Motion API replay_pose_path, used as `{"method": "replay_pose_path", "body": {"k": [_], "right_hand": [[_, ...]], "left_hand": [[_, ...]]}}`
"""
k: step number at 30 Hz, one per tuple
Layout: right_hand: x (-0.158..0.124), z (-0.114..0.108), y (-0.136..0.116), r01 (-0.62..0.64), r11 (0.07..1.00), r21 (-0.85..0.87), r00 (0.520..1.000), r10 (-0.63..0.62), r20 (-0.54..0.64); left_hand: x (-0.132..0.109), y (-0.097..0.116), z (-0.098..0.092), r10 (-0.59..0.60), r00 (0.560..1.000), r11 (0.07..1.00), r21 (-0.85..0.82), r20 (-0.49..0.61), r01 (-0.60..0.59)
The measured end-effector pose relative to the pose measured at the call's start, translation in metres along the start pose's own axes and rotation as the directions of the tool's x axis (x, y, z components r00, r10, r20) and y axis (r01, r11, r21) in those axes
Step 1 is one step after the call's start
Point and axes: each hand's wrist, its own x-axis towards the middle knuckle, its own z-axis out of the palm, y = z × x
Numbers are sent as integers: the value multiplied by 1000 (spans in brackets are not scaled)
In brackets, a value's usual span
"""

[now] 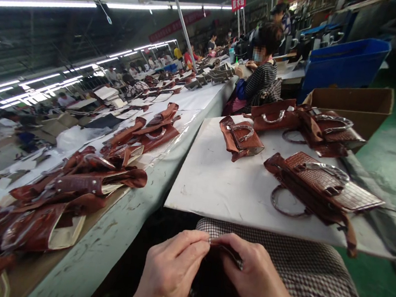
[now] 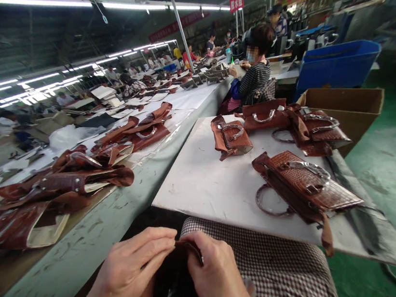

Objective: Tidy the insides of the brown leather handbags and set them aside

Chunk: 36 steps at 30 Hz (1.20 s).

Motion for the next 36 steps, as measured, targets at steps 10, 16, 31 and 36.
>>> {"method": "replay_pose_path", "body": {"k": [10,16,31,36], "right_hand": [[2,0,3,0,1000,18,1000,0,-24],[-2,2,4,-3,1000,-28,1000,2,-21],[-4,2,4,55,998,-3,997,-55,-59],[-6,2,4,54,999,3,997,-53,-58]], "left_hand": [[0,0,1,97,994,980,168,49,-104],[2,3,-3,-64,971,996,71,230,49],[6,11,-2,-267,962,958,-91,55,271],[13,13,-4,-287,955,950,-104,69,293]]}}
